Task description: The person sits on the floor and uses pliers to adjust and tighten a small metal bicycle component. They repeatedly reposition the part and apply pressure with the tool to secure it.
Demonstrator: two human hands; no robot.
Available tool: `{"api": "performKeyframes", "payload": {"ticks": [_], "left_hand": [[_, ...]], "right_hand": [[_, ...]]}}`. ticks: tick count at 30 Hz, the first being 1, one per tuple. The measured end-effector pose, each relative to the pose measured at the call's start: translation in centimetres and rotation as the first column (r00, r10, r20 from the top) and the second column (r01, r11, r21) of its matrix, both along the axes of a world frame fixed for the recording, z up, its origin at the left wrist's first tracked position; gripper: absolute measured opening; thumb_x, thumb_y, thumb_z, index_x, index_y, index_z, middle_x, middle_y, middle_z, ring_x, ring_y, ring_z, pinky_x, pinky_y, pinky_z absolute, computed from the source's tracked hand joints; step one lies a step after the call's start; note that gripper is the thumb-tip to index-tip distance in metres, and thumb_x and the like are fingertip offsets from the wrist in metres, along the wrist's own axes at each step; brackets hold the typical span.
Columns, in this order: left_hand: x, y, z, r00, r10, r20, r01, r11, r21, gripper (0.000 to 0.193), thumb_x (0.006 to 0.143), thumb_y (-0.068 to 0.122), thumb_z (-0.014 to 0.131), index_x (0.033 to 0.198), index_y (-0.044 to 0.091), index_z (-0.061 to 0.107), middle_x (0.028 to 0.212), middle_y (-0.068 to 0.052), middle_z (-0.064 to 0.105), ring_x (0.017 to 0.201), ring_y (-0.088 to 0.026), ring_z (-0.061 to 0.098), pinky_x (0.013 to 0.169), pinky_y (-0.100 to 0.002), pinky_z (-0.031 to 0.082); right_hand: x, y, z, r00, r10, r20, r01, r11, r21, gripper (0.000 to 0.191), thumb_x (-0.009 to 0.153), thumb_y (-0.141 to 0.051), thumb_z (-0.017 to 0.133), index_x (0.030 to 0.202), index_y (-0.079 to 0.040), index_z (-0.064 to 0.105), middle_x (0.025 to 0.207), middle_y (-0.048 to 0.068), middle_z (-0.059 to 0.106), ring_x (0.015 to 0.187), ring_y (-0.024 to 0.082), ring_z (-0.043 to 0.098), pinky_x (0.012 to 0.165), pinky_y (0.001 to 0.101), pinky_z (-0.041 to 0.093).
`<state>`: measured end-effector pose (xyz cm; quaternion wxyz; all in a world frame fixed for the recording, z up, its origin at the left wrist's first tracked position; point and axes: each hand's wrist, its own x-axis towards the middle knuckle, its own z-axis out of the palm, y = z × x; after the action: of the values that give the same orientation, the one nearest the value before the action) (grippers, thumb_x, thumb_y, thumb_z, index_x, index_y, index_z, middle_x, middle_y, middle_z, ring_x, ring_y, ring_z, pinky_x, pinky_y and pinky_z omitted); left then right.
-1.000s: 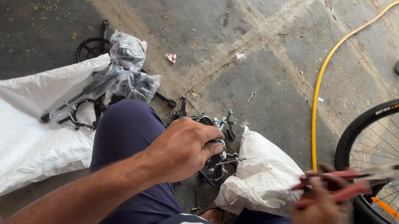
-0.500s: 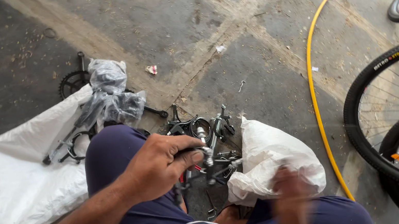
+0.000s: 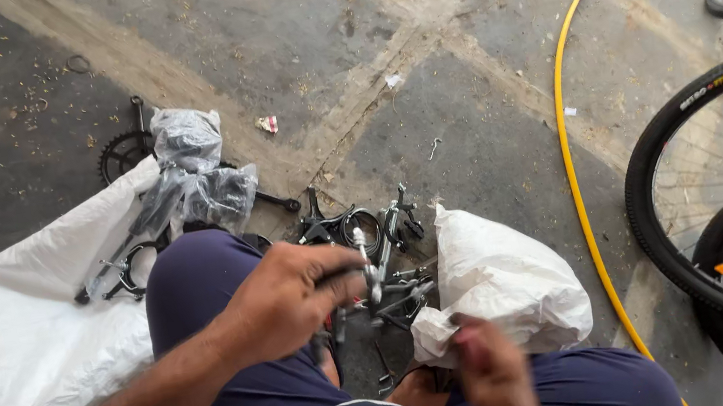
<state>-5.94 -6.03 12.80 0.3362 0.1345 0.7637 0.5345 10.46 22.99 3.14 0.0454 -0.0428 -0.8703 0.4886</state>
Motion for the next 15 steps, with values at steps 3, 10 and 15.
{"api": "performKeyframes", "payload": {"ticks": [3,10,15], "left_hand": [[-0.1,-0.4,0.0,0.981,-0.074,-0.182,0.09,0.993,0.081,0.028,0.09,0.022,0.073,0.113,0.007,0.077,0.089,-0.006,0.083,0.074,-0.011,0.075,0.068,-0.028,0.058],[-0.6,0.0,-0.9,0.985,-0.067,-0.16,0.085,0.99,0.11,0.029,0.088,0.022,0.072,0.113,0.007,0.077,0.09,-0.008,0.082,0.076,-0.012,0.076,0.07,-0.03,0.06],[-0.6,0.4,-1.0,0.977,-0.146,-0.157,0.167,0.978,0.128,0.025,0.091,0.02,0.071,0.109,0.003,0.075,0.083,-0.008,0.08,0.072,-0.009,0.075,0.069,-0.027,0.059]], "right_hand": [[-1.3,4.0,1.9,0.857,-0.484,-0.176,0.398,0.839,-0.371,0.019,0.092,0.001,0.065,0.11,-0.004,0.062,0.111,0.011,0.065,0.086,0.017,0.063,0.071,0.0298,0.053],[-0.3,1.4,-0.2,0.94,-0.26,-0.222,0.198,0.943,-0.268,0.021,0.089,0.002,0.067,0.108,-0.004,0.064,0.109,0.01,0.066,0.083,0.016,0.062,0.07,0.0296,0.052],[0.6,2.7,-3.8,0.931,-0.364,0.024,0.36,0.904,-0.23,0.021,0.087,0.003,0.068,0.107,-0.004,0.066,0.108,0.01,0.066,0.081,0.016,0.061,0.07,0.0295,0.051]]}}
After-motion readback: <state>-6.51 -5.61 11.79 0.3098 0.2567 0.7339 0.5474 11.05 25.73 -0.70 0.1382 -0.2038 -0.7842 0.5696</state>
